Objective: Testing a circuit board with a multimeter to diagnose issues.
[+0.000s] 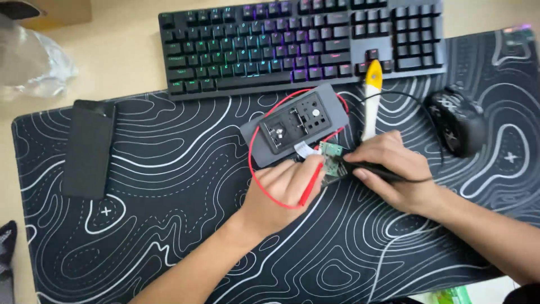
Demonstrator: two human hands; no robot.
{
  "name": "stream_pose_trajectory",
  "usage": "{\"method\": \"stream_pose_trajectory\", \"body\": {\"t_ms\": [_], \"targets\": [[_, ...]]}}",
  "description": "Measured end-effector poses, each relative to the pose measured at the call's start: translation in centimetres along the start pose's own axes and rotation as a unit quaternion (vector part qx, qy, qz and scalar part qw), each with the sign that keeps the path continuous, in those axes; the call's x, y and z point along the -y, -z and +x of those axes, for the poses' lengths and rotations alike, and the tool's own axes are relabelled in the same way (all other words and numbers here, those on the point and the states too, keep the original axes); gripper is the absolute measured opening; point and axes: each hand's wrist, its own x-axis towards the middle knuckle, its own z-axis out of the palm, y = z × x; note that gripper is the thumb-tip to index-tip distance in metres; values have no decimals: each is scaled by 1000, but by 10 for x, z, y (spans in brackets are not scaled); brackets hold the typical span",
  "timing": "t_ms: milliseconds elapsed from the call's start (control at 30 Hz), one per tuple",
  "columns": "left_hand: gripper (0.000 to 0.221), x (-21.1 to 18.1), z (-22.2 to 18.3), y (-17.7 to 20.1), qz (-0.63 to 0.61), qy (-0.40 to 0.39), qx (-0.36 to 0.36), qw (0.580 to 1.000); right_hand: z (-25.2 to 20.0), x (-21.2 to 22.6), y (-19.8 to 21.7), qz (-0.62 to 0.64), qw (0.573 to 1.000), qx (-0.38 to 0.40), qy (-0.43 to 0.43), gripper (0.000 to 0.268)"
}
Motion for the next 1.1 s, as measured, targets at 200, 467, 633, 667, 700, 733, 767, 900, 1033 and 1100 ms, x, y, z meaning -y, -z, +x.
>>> {"method": "stream_pose_trajectory", "body": {"t_ms": [200, 467, 633, 667, 700, 733, 767, 900, 1033, 1100], "targets": [[18, 11, -9, -15, 6, -18, -28, 999, 14, 15, -4, -41, 999, -11, -26, 20], [17, 14, -12, -16, 5, -25, -35, 999, 19, -12, -14, -49, 998, -8, -42, 25], [17, 12, -14, -16, 22, -14, -11, 1000, 9, -4, -11, -16, 999, -10, -31, 20], [16, 10, -13, -15, 18, -8, -9, 1000, 10, -6, -11, -13, 1000, -12, -20, 20], [15, 8, -13, -14, 10, -4, -6, 1000, 7, -5, -13, -12, 1000, -16, -13, 19], [15, 8, -14, -13, 12, -3, -5, 1000, 8, -6, -13, -10, 1000, -16, -13, 19], [15, 8, -13, -13, 6, -2, 0, 1000, 7, -7, -13, -9, 1000, -18, -8, 19], [16, 8, -13, -12, 11, -1, 5, 1000, 8, -5, -14, -4, 1000, -20, 11, 19], [18, 10, -12, -11, 3, -2, 13, 1000, 13, 2, -16, 11, 999, -21, 43, 22], [17, 12, -10, -11, 12, -8, 15, 1000, 13, 2, -16, 7, 998, -16, 52, 23]]}}
